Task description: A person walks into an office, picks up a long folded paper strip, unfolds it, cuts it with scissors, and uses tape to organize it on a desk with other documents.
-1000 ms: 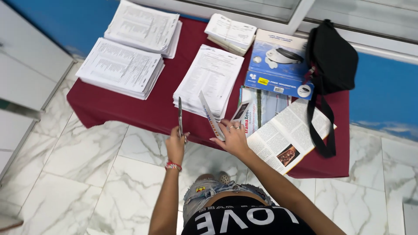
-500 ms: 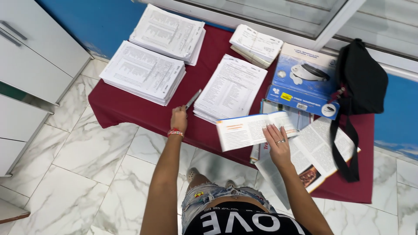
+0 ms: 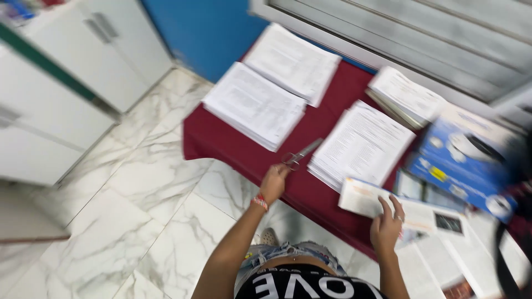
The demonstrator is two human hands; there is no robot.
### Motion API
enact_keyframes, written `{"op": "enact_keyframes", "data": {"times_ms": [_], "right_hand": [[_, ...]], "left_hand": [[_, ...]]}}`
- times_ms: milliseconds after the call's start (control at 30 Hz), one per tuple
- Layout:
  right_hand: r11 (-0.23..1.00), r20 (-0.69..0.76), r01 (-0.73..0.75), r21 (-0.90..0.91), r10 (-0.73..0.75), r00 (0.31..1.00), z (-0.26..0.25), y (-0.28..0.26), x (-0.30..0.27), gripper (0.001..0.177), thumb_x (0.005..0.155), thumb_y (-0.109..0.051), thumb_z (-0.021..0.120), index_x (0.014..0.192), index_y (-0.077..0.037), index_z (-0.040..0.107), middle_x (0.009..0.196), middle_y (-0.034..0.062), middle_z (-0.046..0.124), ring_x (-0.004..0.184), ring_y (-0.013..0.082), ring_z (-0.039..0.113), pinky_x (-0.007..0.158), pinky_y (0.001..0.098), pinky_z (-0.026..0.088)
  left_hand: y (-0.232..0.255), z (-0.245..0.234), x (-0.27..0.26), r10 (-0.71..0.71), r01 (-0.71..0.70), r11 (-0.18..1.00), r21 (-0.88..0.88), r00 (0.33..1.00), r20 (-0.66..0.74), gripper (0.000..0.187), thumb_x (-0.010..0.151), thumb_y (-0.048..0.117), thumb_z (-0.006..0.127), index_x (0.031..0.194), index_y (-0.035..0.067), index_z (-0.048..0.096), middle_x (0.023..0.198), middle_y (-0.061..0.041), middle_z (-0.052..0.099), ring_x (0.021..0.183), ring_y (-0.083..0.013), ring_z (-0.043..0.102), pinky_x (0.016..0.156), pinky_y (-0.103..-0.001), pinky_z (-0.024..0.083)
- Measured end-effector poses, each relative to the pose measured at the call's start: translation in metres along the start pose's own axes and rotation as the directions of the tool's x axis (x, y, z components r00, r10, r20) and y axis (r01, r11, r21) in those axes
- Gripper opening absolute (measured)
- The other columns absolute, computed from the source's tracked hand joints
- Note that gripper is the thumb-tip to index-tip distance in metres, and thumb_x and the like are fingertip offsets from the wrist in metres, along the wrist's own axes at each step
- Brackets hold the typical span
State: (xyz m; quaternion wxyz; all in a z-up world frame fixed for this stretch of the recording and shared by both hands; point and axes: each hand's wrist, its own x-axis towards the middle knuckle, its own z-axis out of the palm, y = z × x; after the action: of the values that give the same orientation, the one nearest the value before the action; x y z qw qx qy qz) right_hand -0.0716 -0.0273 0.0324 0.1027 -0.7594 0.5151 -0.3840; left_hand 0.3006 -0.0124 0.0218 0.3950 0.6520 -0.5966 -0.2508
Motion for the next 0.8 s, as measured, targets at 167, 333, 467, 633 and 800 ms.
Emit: {"op": "enact_keyframes", "data": {"times_ms": [167,333,467,633,800], "right_hand": [[0.938,-0.006,0.286,0.198,-0.29,0.957,0.099,-0.097,0.03,0.036,0.098,-0.005,0.05,0.131,-0.006,0.065,0.142,0.021,0.052,0.135,0.0371,0.05,0.119,0.0508,0.037],[0.688,0.147,0.398,0.607,-0.59,0.794,0.187,-0.215,0.043,0.03,0.101,-0.01,0.054,0.128,-0.007,0.067,0.14,0.0141,0.054,0.13,0.0289,0.055,0.117,0.0413,0.042],[0.49,0.245,0.36,0.794,-0.8,0.548,0.246,-0.276,0.042,0.031,0.101,-0.009,0.052,0.128,-0.005,0.067,0.135,0.013,0.055,0.126,0.0269,0.059,0.11,0.0393,0.049],[0.374,0.268,0.312,0.873,-0.904,0.333,0.323,-0.347,0.046,0.032,0.102,-0.014,0.05,0.127,-0.006,0.068,0.132,0.011,0.057,0.124,0.0253,0.063,0.106,0.0377,0.052],[0.364,0.339,0.261,0.894,-0.931,0.139,0.4,-0.439,0.064,0.032,0.1,-0.015,0.052,0.128,-0.011,0.068,0.134,0.0063,0.058,0.119,0.0198,0.064,0.104,0.0342,0.05]], "left_hand": [[-0.102,-0.017,-0.116,0.162,-0.086,0.948,0.306,0.959,-0.233,0.049,0.079,-0.018,0.046,0.119,0.0,0.068,0.118,-0.02,0.065,0.11,-0.0381,0.06,0.097,-0.046,0.051],[-0.155,-0.077,-0.24,-0.207,0.326,0.903,0.279,0.9,-0.384,0.058,0.071,-0.017,0.047,0.119,0.004,0.07,0.116,-0.016,0.066,0.109,-0.0365,0.06,0.099,-0.046,0.049],[-0.174,-0.094,-0.328,-0.52,0.726,0.673,0.139,0.599,-0.609,0.049,0.077,-0.01,0.047,0.116,0.009,0.07,0.116,-0.012,0.068,0.108,-0.0333,0.064,0.1,-0.042,0.051],[-0.215,-0.08,-0.373,-0.675,0.901,0.434,-0.023,0.309,-0.67,0.05,0.076,-0.006,0.043,0.114,0.015,0.069,0.112,-0.014,0.069,0.098,-0.0364,0.069,0.095,-0.046,0.053],[-0.29,-0.123,-0.348,-0.881,0.962,0.172,-0.214,0.053,-0.47,0.045,0.082,0.005,0.052,0.108,0.038,0.068,0.107,-0.006,0.059,0.101,-0.03,0.064,0.084,-0.046,0.055]]}}
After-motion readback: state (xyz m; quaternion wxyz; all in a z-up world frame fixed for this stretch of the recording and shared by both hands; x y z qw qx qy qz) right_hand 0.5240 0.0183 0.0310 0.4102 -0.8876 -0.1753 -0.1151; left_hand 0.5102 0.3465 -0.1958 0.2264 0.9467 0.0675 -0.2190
